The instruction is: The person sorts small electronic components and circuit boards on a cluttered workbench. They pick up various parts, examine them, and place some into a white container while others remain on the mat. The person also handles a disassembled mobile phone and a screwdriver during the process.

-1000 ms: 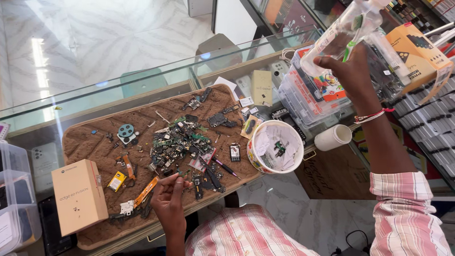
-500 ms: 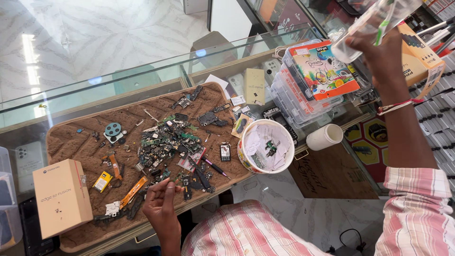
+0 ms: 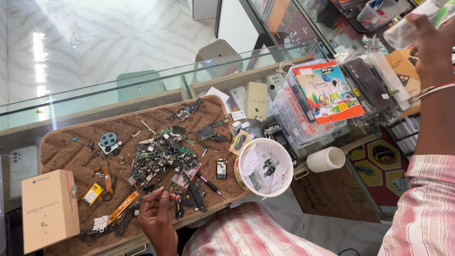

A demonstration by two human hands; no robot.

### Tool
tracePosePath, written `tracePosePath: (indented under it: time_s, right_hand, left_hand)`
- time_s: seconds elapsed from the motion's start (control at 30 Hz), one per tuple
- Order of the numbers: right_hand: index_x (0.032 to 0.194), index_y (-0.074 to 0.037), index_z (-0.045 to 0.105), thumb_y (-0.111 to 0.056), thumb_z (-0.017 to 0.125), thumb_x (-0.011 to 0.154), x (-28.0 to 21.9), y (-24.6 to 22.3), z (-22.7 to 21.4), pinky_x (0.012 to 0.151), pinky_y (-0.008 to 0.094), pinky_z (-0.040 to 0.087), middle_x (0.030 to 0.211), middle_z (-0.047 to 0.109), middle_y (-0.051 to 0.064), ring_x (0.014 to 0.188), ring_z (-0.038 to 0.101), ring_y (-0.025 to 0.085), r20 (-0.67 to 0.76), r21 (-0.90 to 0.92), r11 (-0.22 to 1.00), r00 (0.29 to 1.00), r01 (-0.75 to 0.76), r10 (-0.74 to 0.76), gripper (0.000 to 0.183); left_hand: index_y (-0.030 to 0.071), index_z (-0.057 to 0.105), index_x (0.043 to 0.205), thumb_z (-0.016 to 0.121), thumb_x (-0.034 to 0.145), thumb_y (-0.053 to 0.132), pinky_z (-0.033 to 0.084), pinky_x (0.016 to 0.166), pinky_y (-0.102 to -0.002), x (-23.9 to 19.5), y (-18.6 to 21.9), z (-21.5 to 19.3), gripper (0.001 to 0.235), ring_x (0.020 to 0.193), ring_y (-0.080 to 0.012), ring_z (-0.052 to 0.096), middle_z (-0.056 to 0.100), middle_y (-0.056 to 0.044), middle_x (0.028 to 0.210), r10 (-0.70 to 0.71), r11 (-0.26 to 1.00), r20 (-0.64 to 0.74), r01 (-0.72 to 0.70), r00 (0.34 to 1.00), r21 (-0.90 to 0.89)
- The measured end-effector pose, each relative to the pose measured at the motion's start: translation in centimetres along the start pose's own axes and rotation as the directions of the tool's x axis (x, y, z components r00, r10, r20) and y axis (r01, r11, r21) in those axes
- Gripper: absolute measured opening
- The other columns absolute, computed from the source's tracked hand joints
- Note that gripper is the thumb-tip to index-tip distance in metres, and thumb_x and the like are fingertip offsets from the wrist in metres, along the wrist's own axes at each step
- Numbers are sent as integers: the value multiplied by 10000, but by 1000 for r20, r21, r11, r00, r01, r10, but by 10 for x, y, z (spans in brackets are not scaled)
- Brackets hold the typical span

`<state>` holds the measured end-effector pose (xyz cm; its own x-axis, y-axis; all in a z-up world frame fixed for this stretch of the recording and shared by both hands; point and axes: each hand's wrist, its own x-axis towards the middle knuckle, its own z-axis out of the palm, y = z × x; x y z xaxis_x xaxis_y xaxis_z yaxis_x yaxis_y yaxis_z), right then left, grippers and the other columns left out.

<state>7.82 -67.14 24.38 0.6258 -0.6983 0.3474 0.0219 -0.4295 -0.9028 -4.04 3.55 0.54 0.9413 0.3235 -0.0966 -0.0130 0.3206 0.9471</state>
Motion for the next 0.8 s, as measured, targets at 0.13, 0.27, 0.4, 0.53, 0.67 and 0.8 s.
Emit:
tracePosePath:
  time_s: [0.13,0.27,0.4,0.53,0.67,0.8]
  right_hand:
    - [1184,-135,604,-419,807,954,59,32,-21,470,223,239,859,599,-55,567,429,20,68,46,993,992,-110,106,418]
    - [1127,-144,579,-478,766,907,80,50,-22,445,200,225,886,627,-87,628,553,-20,87,81,990,990,-118,111,442]
    - [1131,-180,589,-603,711,827,81,57,-27,391,158,220,874,699,-130,639,647,-86,51,-4,994,992,-112,113,534]
    - [1211,-98,615,-547,726,1011,78,65,-43,447,193,216,914,671,-52,596,477,-8,120,83,992,989,-93,83,504]
    - [1280,-84,549,-436,737,1002,54,81,-82,573,235,279,1028,640,-3,741,508,54,61,8,999,997,-42,42,486]
    - [1348,-70,483,-325,749,992,21,93,-112,700,276,343,1142,609,46,886,539,117,29,-62,995,997,72,-70,512]
  left_hand:
    - [-71,654,1124,633,984,-19,595,779,-314,5,-2,11,152,846,-201,731,723,-155,925,-5,1000,-49,6,999,27]
    - [-69,655,1113,635,987,-16,604,795,-320,11,-6,22,138,832,-193,728,712,-147,910,23,1000,-37,-22,999,2]
    - [-60,654,1115,628,993,-8,635,879,-322,18,-7,31,135,816,-184,726,712,-148,886,49,999,3,-49,999,7]
    - [-64,653,1112,630,992,-14,606,836,-311,32,-2,40,132,837,-178,722,722,-150,917,30,999,17,-30,999,22]
    - [-62,661,1115,635,976,-17,602,788,-304,39,2,47,148,832,-184,723,727,-151,927,-6,998,68,2,998,59]
    - [-65,662,1108,642,981,-8,623,797,-312,42,6,50,140,832,-190,730,716,-153,903,-7,996,118,-4,993,88]
